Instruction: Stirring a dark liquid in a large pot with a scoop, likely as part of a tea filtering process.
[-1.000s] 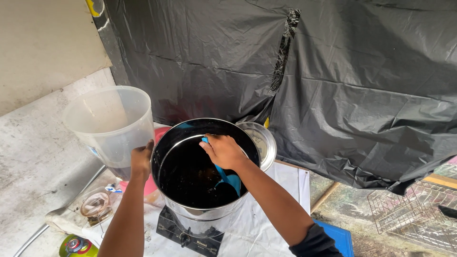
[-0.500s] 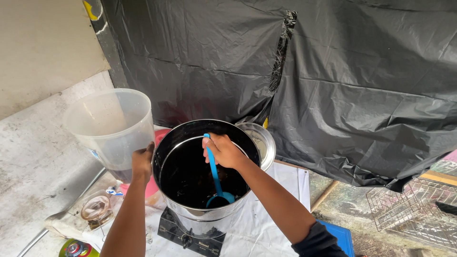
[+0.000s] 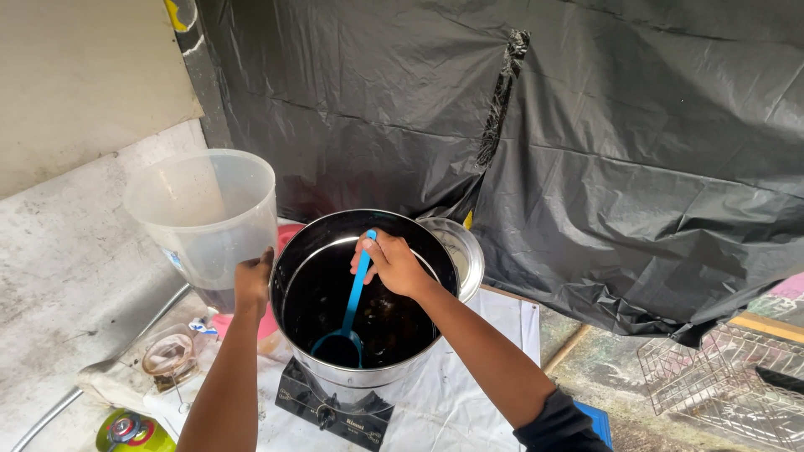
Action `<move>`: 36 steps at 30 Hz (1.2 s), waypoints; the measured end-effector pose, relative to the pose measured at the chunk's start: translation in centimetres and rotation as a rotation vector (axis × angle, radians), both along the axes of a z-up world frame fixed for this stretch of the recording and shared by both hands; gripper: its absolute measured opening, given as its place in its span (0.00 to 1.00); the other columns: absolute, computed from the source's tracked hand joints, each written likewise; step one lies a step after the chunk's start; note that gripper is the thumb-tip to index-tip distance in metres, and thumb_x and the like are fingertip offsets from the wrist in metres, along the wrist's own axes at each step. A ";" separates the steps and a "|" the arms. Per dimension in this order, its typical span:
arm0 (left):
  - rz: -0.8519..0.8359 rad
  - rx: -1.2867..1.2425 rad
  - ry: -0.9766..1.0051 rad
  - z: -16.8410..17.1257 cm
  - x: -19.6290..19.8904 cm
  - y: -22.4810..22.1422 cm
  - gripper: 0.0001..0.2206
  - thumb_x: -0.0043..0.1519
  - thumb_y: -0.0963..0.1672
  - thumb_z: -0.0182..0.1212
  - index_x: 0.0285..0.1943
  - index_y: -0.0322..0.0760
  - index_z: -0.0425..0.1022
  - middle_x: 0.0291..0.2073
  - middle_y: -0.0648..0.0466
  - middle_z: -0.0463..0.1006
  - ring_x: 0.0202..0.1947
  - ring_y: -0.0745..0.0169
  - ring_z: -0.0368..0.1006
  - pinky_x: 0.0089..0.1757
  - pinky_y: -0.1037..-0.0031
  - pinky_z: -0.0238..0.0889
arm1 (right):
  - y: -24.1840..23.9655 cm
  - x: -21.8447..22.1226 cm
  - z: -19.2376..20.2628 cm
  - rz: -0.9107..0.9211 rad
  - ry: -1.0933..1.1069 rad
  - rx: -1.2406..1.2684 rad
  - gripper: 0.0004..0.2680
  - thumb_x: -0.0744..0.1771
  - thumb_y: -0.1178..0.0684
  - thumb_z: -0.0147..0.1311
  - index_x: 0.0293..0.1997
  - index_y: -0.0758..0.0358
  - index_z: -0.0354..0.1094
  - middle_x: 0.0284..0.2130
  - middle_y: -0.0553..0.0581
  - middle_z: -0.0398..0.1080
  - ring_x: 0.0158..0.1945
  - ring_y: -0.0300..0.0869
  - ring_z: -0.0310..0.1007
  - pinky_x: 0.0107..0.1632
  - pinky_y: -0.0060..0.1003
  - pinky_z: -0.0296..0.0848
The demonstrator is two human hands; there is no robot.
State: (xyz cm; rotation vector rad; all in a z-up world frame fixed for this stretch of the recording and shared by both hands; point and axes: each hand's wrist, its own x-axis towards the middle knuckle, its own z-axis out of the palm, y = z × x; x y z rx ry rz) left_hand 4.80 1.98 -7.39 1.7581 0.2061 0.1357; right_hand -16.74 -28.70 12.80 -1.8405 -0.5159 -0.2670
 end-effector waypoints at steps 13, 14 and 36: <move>0.007 0.049 -0.011 -0.5 0.3 0.3 0.28 0.80 0.56 0.62 0.52 0.25 0.92 0.35 0.36 0.87 0.41 0.37 0.87 0.37 0.55 0.77 | -2.1 1.7 -0.6 -0.052 -0.075 -0.017 0.14 0.83 0.54 0.37 0.57 0.68 0.75 0.44 0.73 0.88 0.38 0.61 0.92 0.42 0.50 0.92; 0.004 0.049 -0.017 -0.1 0.4 0.3 0.27 0.80 0.55 0.62 0.50 0.26 0.92 0.33 0.38 0.86 0.38 0.40 0.86 0.35 0.56 0.77 | -2.1 1.9 -0.5 -0.067 -0.074 -0.031 0.13 0.83 0.54 0.39 0.57 0.67 0.75 0.44 0.72 0.88 0.39 0.59 0.92 0.43 0.49 0.92; 0.035 0.055 0.012 1.2 1.0 -0.2 0.25 0.81 0.53 0.61 0.48 0.25 0.90 0.26 0.44 0.81 0.27 0.52 0.78 0.28 0.62 0.70 | -4.2 4.1 0.2 -0.184 -0.148 -0.460 0.12 0.81 0.49 0.46 0.47 0.60 0.74 0.30 0.57 0.87 0.34 0.48 0.90 0.40 0.43 0.88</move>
